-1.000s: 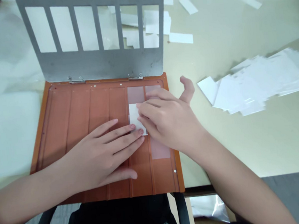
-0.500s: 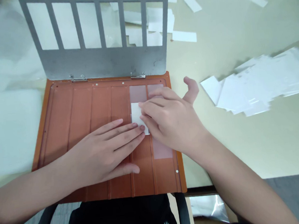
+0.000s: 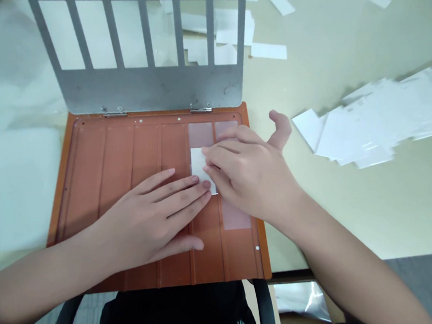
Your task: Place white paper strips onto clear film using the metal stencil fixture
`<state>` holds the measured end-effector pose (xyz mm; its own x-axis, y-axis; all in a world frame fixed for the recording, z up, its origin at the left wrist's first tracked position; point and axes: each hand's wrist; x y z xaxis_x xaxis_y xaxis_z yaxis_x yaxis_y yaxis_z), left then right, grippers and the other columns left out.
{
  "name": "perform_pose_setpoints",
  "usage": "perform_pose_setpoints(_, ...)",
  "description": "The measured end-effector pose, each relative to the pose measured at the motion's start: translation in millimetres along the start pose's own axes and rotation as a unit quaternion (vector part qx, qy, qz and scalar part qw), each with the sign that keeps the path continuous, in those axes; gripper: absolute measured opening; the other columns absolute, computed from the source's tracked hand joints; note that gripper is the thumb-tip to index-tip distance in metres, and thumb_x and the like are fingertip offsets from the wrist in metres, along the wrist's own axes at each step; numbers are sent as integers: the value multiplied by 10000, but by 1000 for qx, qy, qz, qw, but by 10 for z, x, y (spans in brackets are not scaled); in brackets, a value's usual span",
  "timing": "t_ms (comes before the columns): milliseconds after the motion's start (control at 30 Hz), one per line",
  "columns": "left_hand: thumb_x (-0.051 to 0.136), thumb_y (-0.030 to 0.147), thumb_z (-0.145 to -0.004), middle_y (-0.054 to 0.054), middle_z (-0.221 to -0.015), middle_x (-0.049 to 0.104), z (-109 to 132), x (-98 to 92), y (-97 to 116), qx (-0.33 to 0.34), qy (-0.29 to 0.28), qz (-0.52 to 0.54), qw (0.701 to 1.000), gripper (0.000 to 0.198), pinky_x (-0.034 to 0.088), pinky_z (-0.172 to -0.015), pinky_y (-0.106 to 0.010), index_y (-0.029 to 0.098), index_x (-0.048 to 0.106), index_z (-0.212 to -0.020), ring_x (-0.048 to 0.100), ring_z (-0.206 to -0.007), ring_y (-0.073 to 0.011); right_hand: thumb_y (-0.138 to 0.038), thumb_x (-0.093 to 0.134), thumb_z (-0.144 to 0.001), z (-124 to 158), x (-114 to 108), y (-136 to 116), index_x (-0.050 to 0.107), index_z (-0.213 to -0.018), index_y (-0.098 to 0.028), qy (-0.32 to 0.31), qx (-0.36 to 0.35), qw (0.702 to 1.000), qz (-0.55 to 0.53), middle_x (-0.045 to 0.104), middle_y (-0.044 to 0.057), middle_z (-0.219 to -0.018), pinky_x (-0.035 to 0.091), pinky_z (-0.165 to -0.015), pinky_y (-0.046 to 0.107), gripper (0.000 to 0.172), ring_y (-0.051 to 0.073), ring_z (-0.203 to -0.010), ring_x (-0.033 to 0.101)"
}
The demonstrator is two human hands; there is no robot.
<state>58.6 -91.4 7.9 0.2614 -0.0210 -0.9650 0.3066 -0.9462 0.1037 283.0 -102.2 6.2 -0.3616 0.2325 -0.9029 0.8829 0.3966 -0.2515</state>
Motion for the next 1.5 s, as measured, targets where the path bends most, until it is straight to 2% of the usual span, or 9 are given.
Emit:
perform_pose_setpoints(267,391,490,-1064,-83,-1363,667,-14,-18,4,-6,5,11,1000,522,399,-1133,-399,99,641,-1303,648,-1235,-223,-232,566,-934,-10,3,10,649,-822,-257,-2,13,1000,-18,785,-28,-914,130,-1101,648,142,282,-1047,696)
perform_pose_setpoints(400,401,478,-1064,-82,-1371,661,-16,-24,0,-12,-1,18,1000,504,405,-1136,-408,107,649,-1299,647,-1238,-219,-291,568,-950,-27,14,39,658,-941,-276,3,18,1000,-14,782,1,-1005,129,-1109,668,92,312,-1107,674)
perform_pose_setpoints(533,407,485,-1062,-76,-1382,651,-19,-26,-2,-15,-3,28,999,511,382,-1156,-416,103,644,-1304,638,-1252,-223,-367,553,-957,-39,50,108,615,-1235,-283,-6,0,1000,0,729,66,-1231,149,-1110,694,297,389,-1290,568)
perform_pose_setpoints(667,397,500,-1061,-73,-1367,663,-23,-42,1,-20,-7,41,999,529,365,-1171,-424,97,644,-1301,634,-1259,-224,-358,494,-972,-35,78,154,538,-1370,-253,-33,-10,999,-1,742,91,-1181,137,-1117,706,414,389,-1329,546)
perform_pose_setpoints(900,399,518,-1056,-79,-1338,684,-10,-11,-14,-21,7,55,998,545,352,-1175,-442,91,648,-1285,632,-1260,-230,-289,563,-946,-36,133,139,612,-1200,-287,28,-23,998,-50,772,29,-1109,163,-1169,651,259,281,-1108,704)
perform_pose_setpoints(1000,405,513,-1056,-79,-1339,684,-8,-4,-18,-24,5,59,998,538,340,-1181,-439,91,646,-1286,627,-1269,-229,-244,556,-938,-75,160,107,659,-1077,-302,66,-17,995,-67,778,-6,-1000,306,-1168,598,183,223,-940,744)
perform_pose_setpoints(1167,396,517,-1057,-82,-1357,671,-3,-8,-14,-26,1,62,998,538,321,-1197,-434,103,645,-1294,627,-1271,-222,-199,601,-906,-107,109,117,709,-1066,-265,99,-35,987,-125,727,76,-1205,588,-966,470,204,237,-999,738)
perform_pose_setpoints(1300,381,518,-1061,-86,-1365,666,-5,-9,-14,-30,-5,66,997,532,304,-1210,-435,123,643,-1304,623,-1277,-217,-168,610,-919,-53,46,159,733,-923,-271,57,-76,982,-163,764,23,-1085,509,-1112,522,160,199,-957,751)
perform_pose_setpoints(1500,397,515,-1058,-82,-1356,674,-7,-13,-18,-30,11,62,998,528,304,-1201,-413,111,650,-1285,640,-1250,-212,-149,569,-954,-4,5,150,748,-953,-277,2,-92,982,-165,781,-8,-1003,445,-1178,533,221,175,-968,756)
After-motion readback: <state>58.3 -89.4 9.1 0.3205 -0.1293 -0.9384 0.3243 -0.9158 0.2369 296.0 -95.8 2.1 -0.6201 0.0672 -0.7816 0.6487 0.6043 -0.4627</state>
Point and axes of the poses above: each hand's wrist, its own z-axis away from the middle knuckle, its own x-axis out of the palm, y = z × x
